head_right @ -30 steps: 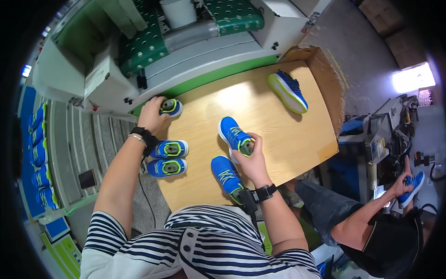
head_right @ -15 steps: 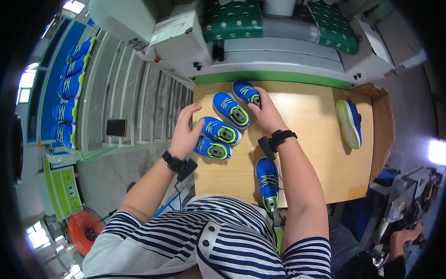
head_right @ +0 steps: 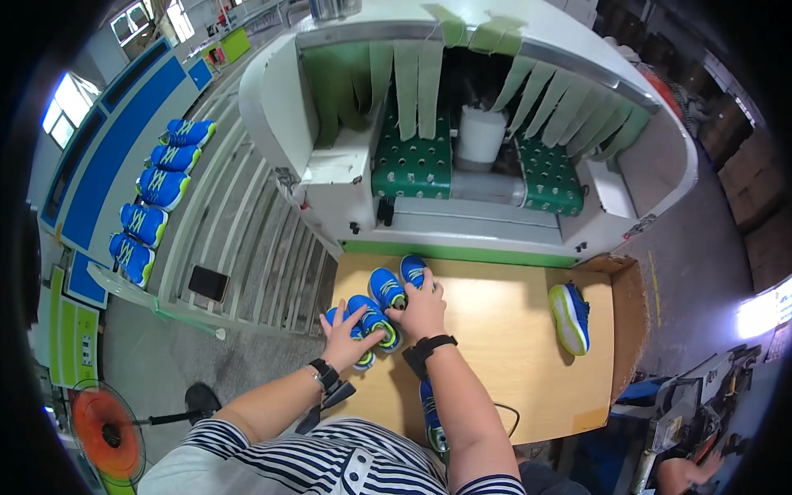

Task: The person repeatedly picks up blue and green sneakers from a wooden table, places them into a green and white machine, and retrieves them as they emerge. The person then places the processed shoes back onto the table, repeating this cycle continuously.

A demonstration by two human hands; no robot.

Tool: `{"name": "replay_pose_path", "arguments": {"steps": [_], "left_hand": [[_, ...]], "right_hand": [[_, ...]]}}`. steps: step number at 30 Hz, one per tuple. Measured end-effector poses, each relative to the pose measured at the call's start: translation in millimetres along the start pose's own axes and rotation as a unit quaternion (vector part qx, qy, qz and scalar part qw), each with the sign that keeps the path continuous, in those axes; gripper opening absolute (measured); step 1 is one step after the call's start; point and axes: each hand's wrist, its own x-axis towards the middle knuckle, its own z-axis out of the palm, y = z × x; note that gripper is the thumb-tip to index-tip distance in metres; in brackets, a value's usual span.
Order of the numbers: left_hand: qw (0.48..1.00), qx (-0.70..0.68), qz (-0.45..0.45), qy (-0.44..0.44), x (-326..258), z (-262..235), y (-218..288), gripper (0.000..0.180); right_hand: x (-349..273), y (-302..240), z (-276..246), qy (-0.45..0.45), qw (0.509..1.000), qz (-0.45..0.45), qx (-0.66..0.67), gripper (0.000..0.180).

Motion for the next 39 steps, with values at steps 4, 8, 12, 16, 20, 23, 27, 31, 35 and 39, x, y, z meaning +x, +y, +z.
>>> {"name": "replay_pose_path", "arguments": {"steps": [4,8,12,16,20,23,27,31,35,39], "left_hand": [[0.999,0.011,-0.050,-0.017,-22,-18,2,0.092],[0.996,0.086,-0.006,0.004,-25,-19,-2,0.092],[0.992,0.033,0.108,0.056,-20,-6,18,0.078],[0.980,-0.055,0.178,0.063,-14,9,51,0.073],[0.985,-0.064,0.162,0.021,12,39,51,0.067],[0.989,0.061,0.132,-0.023,22,31,58,0.071],[0.997,0.038,0.044,-0.052,39,14,56,0.088],[0.978,0.175,0.089,-0.066,50,23,75,0.103],[0.987,0.111,0.119,0.011,65,39,71,0.081],[0.997,-0.055,0.037,-0.034,70,21,78,0.065]], "right_hand": [[-14,2,3,0.032,0.999,0.019,0.029,0.069],[-16,16,5,0.138,0.978,0.068,0.142,0.073],[-22,47,-8,0.147,0.960,0.091,0.222,0.085],[-36,39,-16,0.141,0.967,0.063,0.202,0.086],[-27,62,17,0.039,0.994,-0.056,0.086,0.063],[-39,115,34,0.044,0.987,-0.135,0.078,0.063],[-46,67,4,-0.035,0.899,0.044,0.434,0.089],[-47,59,22,0.057,0.952,0.019,0.301,0.098],[-48,57,22,0.125,0.954,0.015,0.273,0.091],[-50,60,17,0.158,0.932,0.052,0.322,0.084]]}}
